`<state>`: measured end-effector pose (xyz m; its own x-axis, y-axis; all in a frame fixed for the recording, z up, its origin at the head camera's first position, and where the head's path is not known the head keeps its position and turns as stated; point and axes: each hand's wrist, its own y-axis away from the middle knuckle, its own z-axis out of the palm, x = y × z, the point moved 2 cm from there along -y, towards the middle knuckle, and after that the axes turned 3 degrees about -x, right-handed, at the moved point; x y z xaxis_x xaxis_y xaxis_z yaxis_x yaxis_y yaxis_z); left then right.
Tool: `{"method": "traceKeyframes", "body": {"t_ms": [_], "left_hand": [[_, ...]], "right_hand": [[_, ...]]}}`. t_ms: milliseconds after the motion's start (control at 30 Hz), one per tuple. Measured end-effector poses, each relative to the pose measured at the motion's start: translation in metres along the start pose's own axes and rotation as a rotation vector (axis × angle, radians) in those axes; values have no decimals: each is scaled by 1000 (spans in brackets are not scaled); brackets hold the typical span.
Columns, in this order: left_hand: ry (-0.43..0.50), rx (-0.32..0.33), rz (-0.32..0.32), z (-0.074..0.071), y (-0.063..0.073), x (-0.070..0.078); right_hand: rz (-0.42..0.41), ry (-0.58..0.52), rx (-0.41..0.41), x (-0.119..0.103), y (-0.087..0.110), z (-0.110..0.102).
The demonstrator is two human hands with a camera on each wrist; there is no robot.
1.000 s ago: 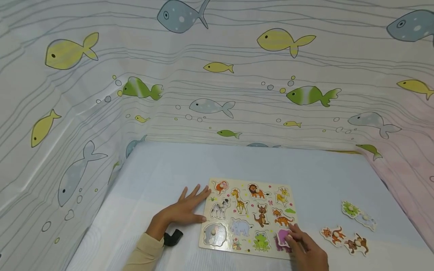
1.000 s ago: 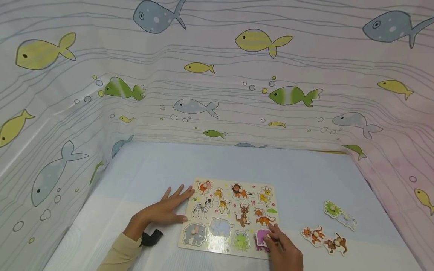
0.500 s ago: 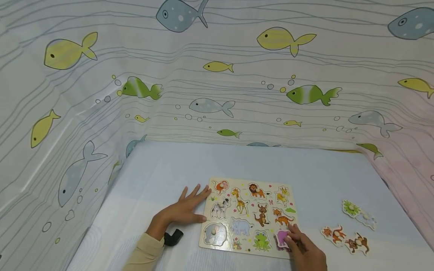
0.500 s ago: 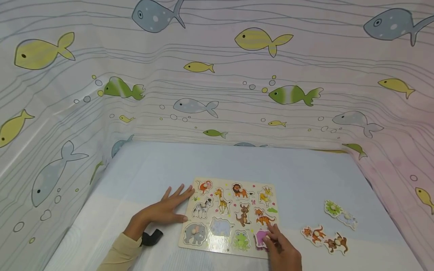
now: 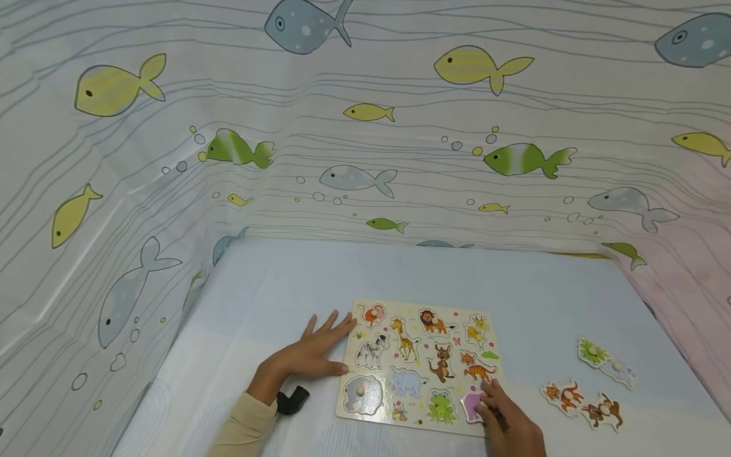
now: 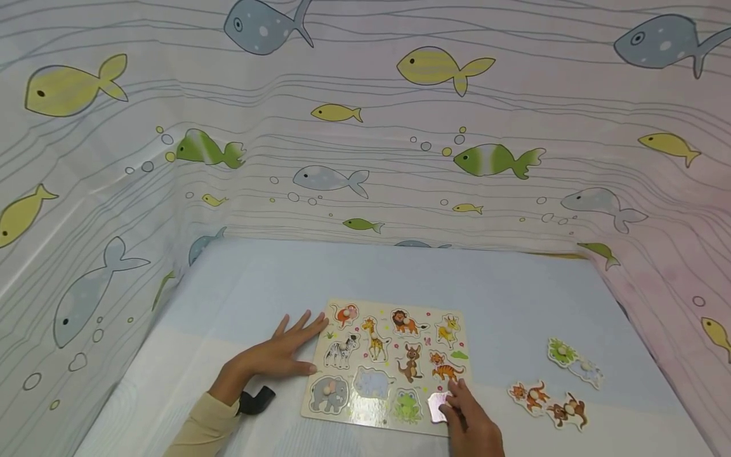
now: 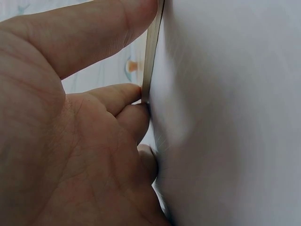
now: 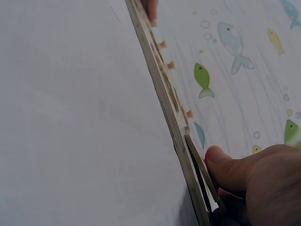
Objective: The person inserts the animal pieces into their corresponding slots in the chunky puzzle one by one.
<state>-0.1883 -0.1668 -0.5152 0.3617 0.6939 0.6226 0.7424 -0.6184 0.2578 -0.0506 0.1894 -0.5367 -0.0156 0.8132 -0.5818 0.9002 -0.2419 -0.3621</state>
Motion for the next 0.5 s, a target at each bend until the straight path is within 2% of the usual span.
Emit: {"method": "traceKeyframes", "body": {"t_ms": [300,500], "left_hand": [[-10,-2,3,0,0,-1],[-15,0,0,0,0,-1]], "right_hand": [[-49,25,-15,-2,1,-1],[-31,27,-34,-3,0,-2]]}}
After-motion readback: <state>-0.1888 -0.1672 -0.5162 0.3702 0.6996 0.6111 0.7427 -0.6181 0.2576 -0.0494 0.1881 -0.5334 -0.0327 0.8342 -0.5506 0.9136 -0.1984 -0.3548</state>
